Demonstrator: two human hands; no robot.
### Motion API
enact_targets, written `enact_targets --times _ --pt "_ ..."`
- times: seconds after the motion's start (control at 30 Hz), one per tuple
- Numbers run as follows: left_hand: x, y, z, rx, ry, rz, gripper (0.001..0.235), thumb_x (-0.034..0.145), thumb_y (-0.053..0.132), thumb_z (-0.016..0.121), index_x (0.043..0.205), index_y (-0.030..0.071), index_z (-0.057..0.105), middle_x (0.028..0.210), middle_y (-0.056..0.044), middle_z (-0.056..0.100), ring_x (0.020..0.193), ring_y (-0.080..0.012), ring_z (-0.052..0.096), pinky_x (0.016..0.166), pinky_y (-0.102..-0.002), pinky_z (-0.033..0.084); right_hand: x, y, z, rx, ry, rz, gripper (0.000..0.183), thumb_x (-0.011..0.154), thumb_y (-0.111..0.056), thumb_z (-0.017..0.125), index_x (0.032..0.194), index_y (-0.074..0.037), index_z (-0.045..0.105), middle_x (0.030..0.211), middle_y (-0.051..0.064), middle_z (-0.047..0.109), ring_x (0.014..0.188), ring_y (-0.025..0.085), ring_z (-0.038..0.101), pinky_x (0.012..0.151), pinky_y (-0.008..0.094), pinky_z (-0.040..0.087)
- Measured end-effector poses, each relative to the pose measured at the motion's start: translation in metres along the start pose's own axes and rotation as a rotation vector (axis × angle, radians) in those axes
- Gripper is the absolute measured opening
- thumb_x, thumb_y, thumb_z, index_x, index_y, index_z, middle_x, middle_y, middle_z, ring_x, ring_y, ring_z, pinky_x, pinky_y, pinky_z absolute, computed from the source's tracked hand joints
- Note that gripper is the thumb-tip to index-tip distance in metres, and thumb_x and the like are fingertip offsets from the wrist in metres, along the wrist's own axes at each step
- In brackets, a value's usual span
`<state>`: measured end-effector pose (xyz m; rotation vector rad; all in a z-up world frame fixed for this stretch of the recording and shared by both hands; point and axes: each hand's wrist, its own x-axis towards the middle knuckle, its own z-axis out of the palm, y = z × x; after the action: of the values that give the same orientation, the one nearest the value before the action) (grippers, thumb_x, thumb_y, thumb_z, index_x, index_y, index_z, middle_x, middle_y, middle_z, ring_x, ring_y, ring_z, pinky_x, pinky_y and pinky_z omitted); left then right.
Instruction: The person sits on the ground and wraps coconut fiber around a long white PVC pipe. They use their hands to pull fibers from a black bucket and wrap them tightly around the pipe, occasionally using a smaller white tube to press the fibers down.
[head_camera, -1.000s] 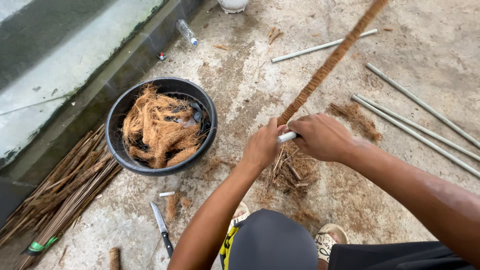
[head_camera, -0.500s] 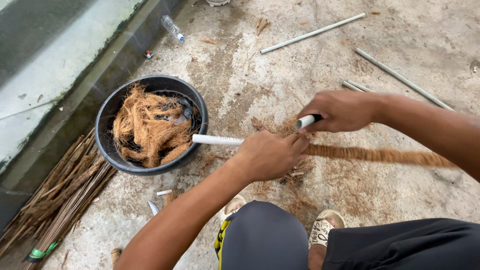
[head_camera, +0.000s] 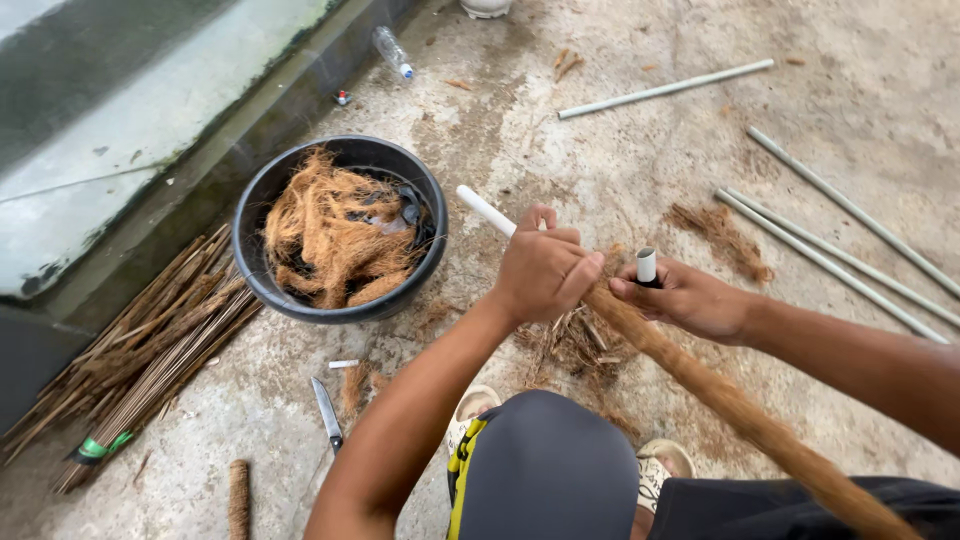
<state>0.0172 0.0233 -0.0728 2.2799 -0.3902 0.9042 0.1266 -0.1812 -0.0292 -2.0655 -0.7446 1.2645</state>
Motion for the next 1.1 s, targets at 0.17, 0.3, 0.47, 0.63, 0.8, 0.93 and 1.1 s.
enact_targets --times 0.17,0.3,0.47,0.63,0.8,0.93,1.1 --pt "-0.023 -0.063 0.038 -0.108 0.014 -0.142 0.045 0.096 0.027 0.052 0.054 0.018 0.062 0.059 0.002 0.054 0.073 -0.0148 0.051 0.094 -0.037 0.026 0.044 0.020 0.019 0.073 0.057 -0.103 0.042 0.100 -0.051 0.051 0.082 -0.014 0.047 0.072 0.000 0.037 0.065 0.016 0.034 0.061 0.035 0.035" --pt "-0.040 -0.110 0.078 -0.176 -0.015 -0.253 0.044 0.094 0.030 0.050 0.055 0.018 0.064 0.062 0.001 0.056 0.078 -0.0145 0.052 0.095 -0.040 0.025 0.064 0.031 0.018 0.012 0.156 -0.039 0.043 0.098 -0.052 0.049 0.080 -0.014 0.050 0.070 -0.002 0.045 0.064 0.014 0.043 0.064 0.032 0.044" --pt "-0.047 -0.155 0.115 -0.425 -0.092 -0.442 0.044 0.099 0.035 0.042 0.063 0.015 0.057 0.064 0.005 0.051 0.070 -0.0139 0.048 0.076 -0.035 0.035 0.084 0.029 0.017 0.097 0.276 -0.051 0.039 0.098 -0.045 0.057 0.084 -0.009 0.059 0.070 0.001 0.048 0.063 0.015 0.043 0.060 0.035 0.041" --pt "-0.025 -0.142 0.131 -0.943 0.040 -0.916 0.054 0.102 0.052 0.030 0.064 0.017 0.047 0.056 0.005 0.043 0.051 -0.0138 0.038 0.053 -0.026 0.039 0.109 0.022 0.017 0.297 0.496 -0.044 0.029 0.100 -0.031 0.055 0.099 -0.006 0.068 0.066 0.003 0.051 0.055 0.014 0.043 0.050 0.029 0.039" --pt "-0.023 -0.103 0.118 -1.547 0.103 -0.795 0.061 0.103 0.071 0.030 0.069 0.020 0.039 0.056 0.010 0.032 0.045 -0.0088 0.028 0.042 -0.023 0.031 0.109 0.013 0.016 0.265 0.587 -0.037 0.032 0.101 -0.029 0.054 0.124 -0.016 0.071 0.061 0.002 0.050 0.051 0.012 0.036 0.046 0.027 0.031" --pt "-0.033 -0.094 0.098 -1.768 0.084 -0.805 0.039 0.108 0.050 0.036 0.086 0.019 0.044 0.064 0.011 0.036 0.050 -0.0038 0.029 0.044 -0.020 0.030 0.101 -0.003 0.019 0.210 0.531 -0.062 0.035 0.099 -0.033 0.056 0.126 -0.017 0.071 0.060 -0.001 0.047 0.052 0.011 0.036 0.047 0.027 0.032" --pt "-0.022 -0.050 0.067 -1.129 -0.005 -0.935 0.031 0.105 0.038 0.039 0.107 0.016 0.061 0.057 0.009 0.039 0.045 -0.0059 0.035 0.039 -0.020 0.032 0.098 -0.013 0.024 0.268 0.509 0.050 0.049 0.102 -0.042 0.062 0.098 0.005 0.073 0.062 0.001 0.050 0.055 0.013 0.039 0.049 0.030 0.036"
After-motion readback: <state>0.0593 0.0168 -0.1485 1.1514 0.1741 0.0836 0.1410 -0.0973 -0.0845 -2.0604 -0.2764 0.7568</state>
